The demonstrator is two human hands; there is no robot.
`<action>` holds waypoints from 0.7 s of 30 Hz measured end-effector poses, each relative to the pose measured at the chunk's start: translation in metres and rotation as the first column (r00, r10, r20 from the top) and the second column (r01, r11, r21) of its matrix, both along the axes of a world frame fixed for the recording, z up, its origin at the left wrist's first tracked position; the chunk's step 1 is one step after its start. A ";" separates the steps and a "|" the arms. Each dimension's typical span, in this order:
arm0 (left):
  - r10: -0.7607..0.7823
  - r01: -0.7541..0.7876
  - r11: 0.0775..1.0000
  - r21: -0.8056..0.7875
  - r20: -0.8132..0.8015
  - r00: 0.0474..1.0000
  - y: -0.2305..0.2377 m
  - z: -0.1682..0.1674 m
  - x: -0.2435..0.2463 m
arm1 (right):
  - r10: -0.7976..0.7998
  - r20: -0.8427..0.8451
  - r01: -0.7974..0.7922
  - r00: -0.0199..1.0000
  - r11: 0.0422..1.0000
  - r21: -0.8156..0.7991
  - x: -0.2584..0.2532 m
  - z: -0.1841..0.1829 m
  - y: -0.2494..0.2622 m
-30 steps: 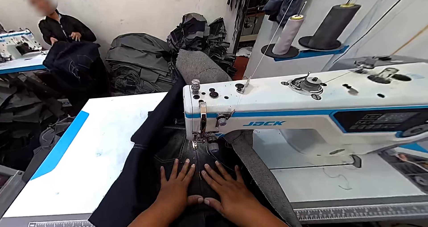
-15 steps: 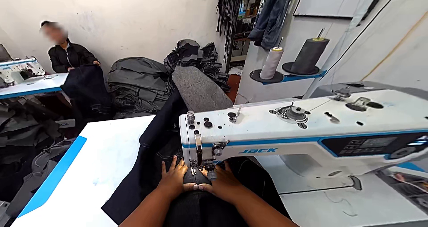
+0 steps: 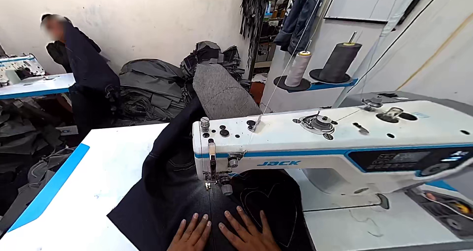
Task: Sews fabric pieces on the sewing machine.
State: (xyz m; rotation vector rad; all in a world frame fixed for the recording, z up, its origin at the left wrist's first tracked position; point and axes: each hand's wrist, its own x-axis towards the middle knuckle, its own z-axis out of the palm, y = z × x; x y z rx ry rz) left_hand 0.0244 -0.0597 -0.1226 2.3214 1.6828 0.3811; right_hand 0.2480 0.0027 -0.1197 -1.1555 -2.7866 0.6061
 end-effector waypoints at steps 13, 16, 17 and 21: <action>0.034 -0.009 0.985 -0.175 0.141 0.989 0.058 0.017 -0.027 | -0.040 0.109 0.046 0.993 0.998 -0.051 -0.015 0.008 0.072; 0.048 -0.022 0.965 -0.261 0.095 0.994 0.083 0.022 -0.034 | -0.047 0.152 0.056 0.987 0.997 -0.058 -0.023 0.014 0.092; 0.053 -0.028 0.960 -0.280 0.082 0.995 0.090 0.023 -0.035 | -0.052 0.173 0.065 0.984 0.995 -0.070 -0.026 0.018 0.098; 0.051 -0.047 0.941 -0.337 0.004 0.999 0.122 0.031 -0.041 | -0.098 0.185 0.120 0.978 0.986 -0.112 -0.038 0.037 0.117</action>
